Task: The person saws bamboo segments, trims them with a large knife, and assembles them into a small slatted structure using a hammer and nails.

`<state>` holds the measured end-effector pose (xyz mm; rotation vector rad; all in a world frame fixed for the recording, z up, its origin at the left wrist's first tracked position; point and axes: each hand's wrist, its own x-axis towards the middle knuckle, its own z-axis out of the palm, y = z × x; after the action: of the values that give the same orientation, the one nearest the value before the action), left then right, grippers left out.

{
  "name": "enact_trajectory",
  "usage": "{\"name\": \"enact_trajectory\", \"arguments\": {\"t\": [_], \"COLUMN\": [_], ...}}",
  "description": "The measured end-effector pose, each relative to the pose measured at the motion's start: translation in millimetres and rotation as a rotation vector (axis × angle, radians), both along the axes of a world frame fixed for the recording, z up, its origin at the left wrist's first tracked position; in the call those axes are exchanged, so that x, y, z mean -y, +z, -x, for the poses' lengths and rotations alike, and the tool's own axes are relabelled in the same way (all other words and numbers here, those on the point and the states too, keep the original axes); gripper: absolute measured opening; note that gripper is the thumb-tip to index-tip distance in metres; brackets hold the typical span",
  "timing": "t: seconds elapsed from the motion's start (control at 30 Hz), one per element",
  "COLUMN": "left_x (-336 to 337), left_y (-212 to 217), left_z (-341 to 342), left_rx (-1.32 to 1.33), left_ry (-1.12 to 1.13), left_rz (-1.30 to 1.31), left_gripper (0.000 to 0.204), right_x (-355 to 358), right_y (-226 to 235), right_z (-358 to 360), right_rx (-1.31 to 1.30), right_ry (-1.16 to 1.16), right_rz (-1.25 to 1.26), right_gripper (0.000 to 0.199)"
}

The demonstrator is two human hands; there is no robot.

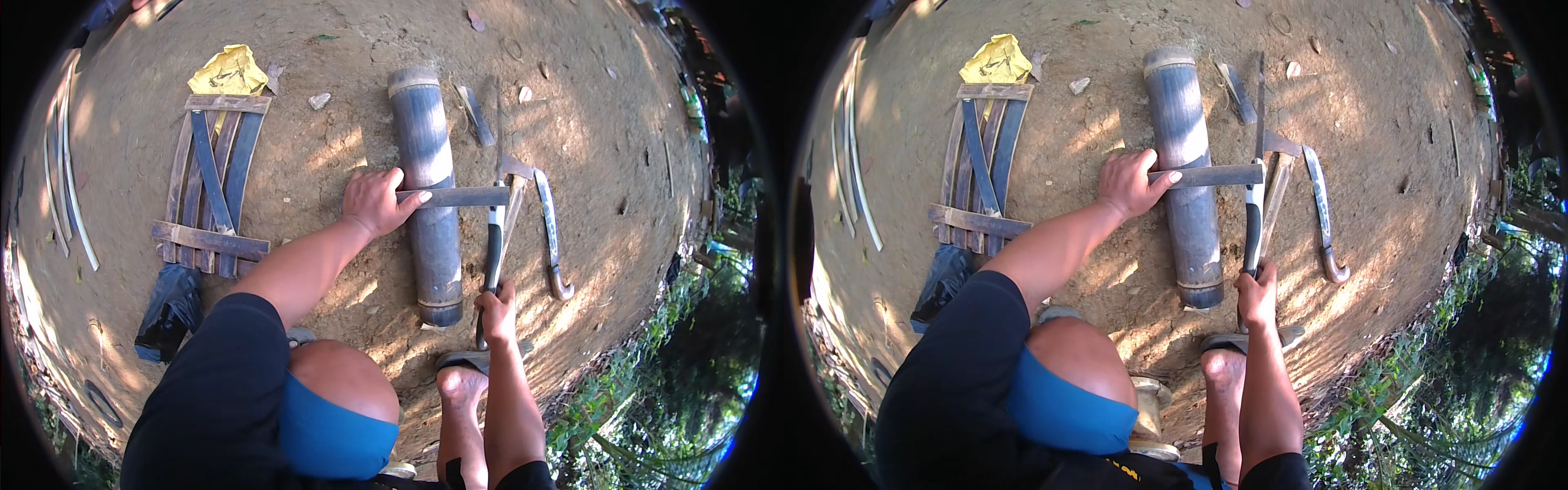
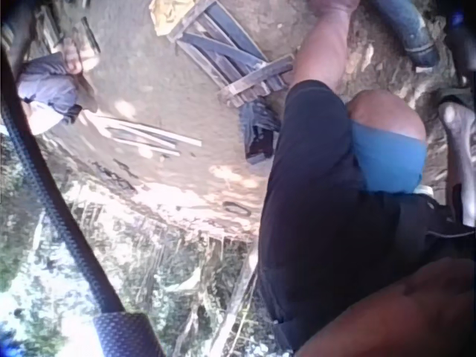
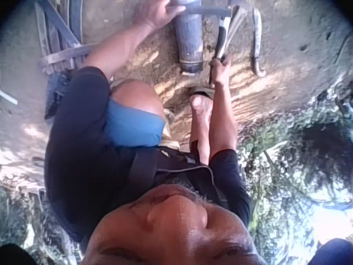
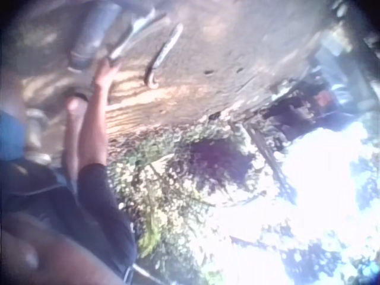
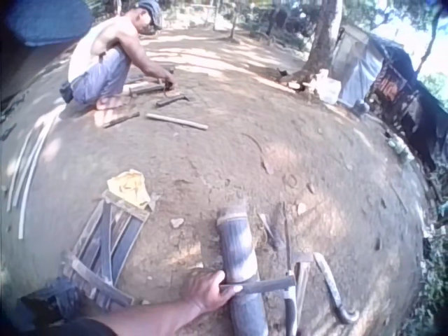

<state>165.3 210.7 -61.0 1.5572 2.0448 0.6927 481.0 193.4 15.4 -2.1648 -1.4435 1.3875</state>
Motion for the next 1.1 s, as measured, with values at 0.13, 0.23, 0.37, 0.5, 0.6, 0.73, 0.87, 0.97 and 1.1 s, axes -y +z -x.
{"name": "enact_trajectory", "arguments": {"t": [0.13,0.23,0.37,0.5,0.6,0.73,0.87,0.97,1.1], "left_x": [8.2,8.9,0.8,4.8,1.7,-7.4,-31.9,-58.0,-82.4], "left_y": [-9.5,-4.3,15.9,8.4,12.5,11.8,16.0,42.3,29.2], "left_z": [-8.6,-19.4,-17.0,-17.9,-17.1,-10.6,8.7,31.9,45.9], "left_rx": [-0.118,-0.008,0.155,0.129,0.158,0.185,0.103,0.054,-0.093], "left_ry": [0.003,0.050,0.071,0.126,0.104,0.172,0.192,0.038,0.074], "left_rz": [0.001,0.104,0.197,0.121,0.212,0.177,0.110,0.128,0.210], "left_gripper": [0.069,0.064,0.060,0.063,0.064,0.062,0.066,0.071,0.076], "right_x": [55.6,88.2,95.9,72.0,62.9,64.9,67.8,63.6,52.6], "right_y": [45.3,68.0,61.2,59.4,55.0,46.7,46.6,45.2,46.8], "right_z": [13.0,28.9,28.9,29.7,29.7,23.0,31.5,33.1,41.1], "right_rx": [-0.256,-0.278,-0.176,0.013,0.076,-0.010,-0.087,-0.076,-0.030], "right_ry": [-0.052,-0.105,-0.034,0.192,0.232,0.161,0.101,0.127,0.146], "right_rz": [-0.109,-0.215,-0.227,-0.199,-0.252,-0.305,-0.278,-0.268,-0.186], "right_gripper": [0.029,0.031,0.015,0.010,0.012,0.011,0.011,0.010,0.009]}}
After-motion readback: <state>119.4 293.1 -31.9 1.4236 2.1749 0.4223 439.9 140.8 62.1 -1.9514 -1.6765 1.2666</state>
